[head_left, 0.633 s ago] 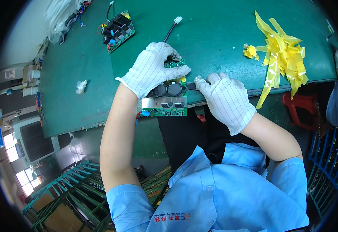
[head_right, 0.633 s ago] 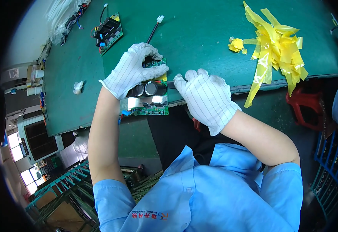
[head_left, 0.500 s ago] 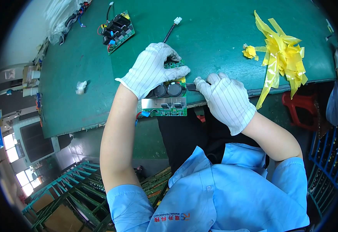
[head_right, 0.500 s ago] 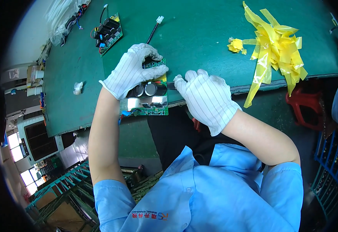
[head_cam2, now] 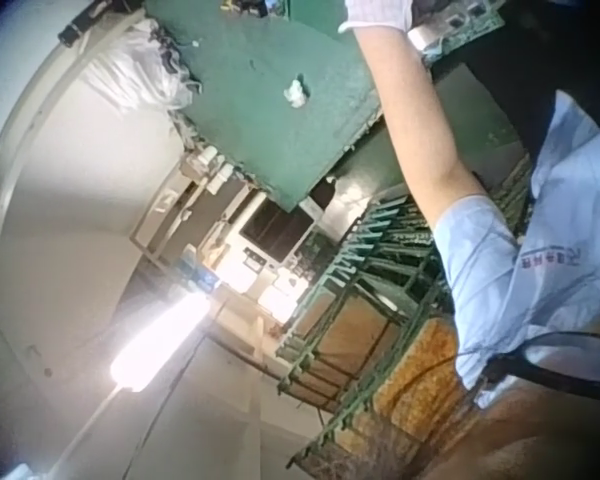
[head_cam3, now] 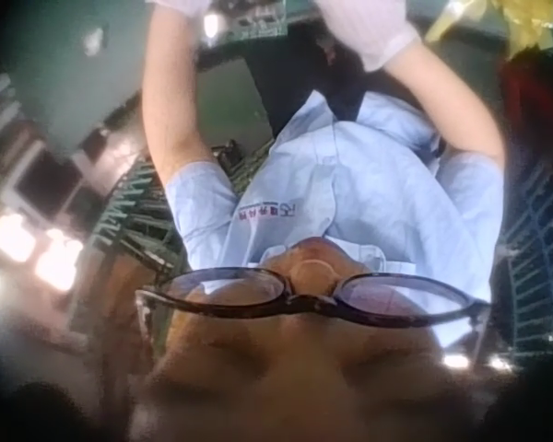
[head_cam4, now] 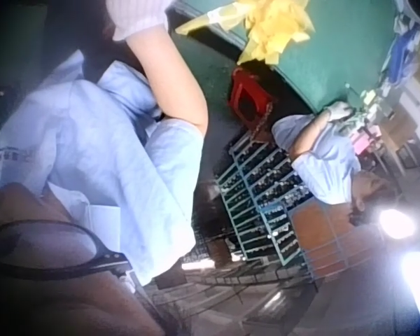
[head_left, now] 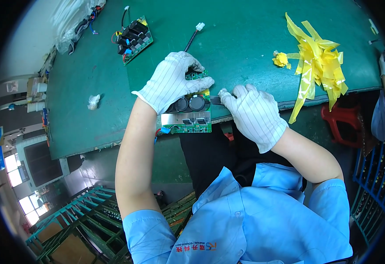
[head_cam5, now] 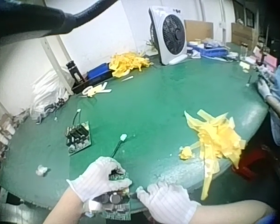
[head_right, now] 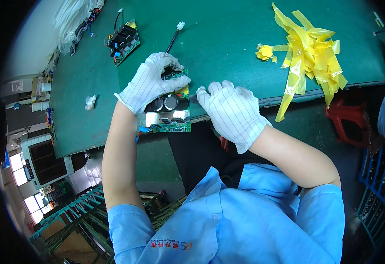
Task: The person assembles electronic components onto printed circuit boards by hand, attaching capacitors, transformers, connectors, and ribbon strips to the boards.
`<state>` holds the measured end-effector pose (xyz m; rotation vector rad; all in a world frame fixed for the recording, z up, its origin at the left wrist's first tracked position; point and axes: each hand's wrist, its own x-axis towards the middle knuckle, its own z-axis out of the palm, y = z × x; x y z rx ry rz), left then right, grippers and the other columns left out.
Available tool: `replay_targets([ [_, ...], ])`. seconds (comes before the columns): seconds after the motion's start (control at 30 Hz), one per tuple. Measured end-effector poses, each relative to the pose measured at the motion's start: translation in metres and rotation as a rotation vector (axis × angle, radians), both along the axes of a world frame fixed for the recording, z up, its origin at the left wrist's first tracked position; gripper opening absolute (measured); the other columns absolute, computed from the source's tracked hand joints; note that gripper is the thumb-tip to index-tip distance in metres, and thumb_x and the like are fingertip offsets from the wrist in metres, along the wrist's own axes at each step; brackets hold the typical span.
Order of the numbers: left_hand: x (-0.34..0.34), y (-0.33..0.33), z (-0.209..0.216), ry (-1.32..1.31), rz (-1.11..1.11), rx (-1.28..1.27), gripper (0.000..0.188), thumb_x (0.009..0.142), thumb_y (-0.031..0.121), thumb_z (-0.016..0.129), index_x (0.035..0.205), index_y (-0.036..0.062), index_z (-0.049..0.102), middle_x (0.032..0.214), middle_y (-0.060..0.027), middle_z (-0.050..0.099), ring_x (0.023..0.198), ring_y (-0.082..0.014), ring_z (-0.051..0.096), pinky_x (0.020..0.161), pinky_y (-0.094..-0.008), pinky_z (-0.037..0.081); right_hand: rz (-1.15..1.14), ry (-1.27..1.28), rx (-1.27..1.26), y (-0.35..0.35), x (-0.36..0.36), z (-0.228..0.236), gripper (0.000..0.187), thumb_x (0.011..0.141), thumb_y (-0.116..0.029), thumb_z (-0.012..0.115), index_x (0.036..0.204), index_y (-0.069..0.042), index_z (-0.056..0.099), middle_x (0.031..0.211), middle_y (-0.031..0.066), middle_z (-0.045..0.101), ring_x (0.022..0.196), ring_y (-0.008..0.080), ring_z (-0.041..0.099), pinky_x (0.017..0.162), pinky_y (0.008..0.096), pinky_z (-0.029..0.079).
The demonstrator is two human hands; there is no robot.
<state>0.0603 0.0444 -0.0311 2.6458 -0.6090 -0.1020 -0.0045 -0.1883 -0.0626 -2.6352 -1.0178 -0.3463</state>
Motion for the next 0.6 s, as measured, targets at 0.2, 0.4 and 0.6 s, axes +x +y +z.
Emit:
replay_targets([
  [0.2,0.0,-0.001,0.0,0.012,0.009,0.013,0.05,0.077,0.049,0.077,0.09,0.0012,0.072,0.091,-0.0162,0.067,0.093,-0.0331,0.063,0.083,-0.0408,0.052,-0.048,-0.011,-0.022,0.003,0.0,0.001,0.031,0.076,-0.013,0.064,0.107,-0.009,0.063,0.085,0.0049,0.057,0.08,0.021,0.061,0.056,0.0341,0.052],
  [0.4,0.0,-0.001,0.002,0.01,0.012,0.019,0.049,0.077,0.049,0.077,0.09,0.0017,0.072,0.091,-0.016,0.068,0.093,-0.0328,0.063,0.084,-0.041,0.052,-0.046,0.102,-0.053,0.005,0.0,0.003,0.034,0.08,-0.013,0.061,0.114,-0.013,0.064,0.087,0.0053,0.057,0.084,0.0223,0.062,0.058,0.0371,0.053],
  [0.6,0.002,-0.003,0.004,0.07,0.056,-0.037,0.048,0.078,0.049,0.075,0.089,0.0028,0.073,0.093,-0.0176,0.068,0.095,-0.0338,0.064,0.085,-0.0419,0.052,-0.09,0.051,-0.083,0.016,0.001,0.0,0.026,0.078,-0.018,0.063,0.103,-0.01,0.062,0.087,0.0043,0.057,0.085,0.0202,0.062,0.06,0.0337,0.054],
])
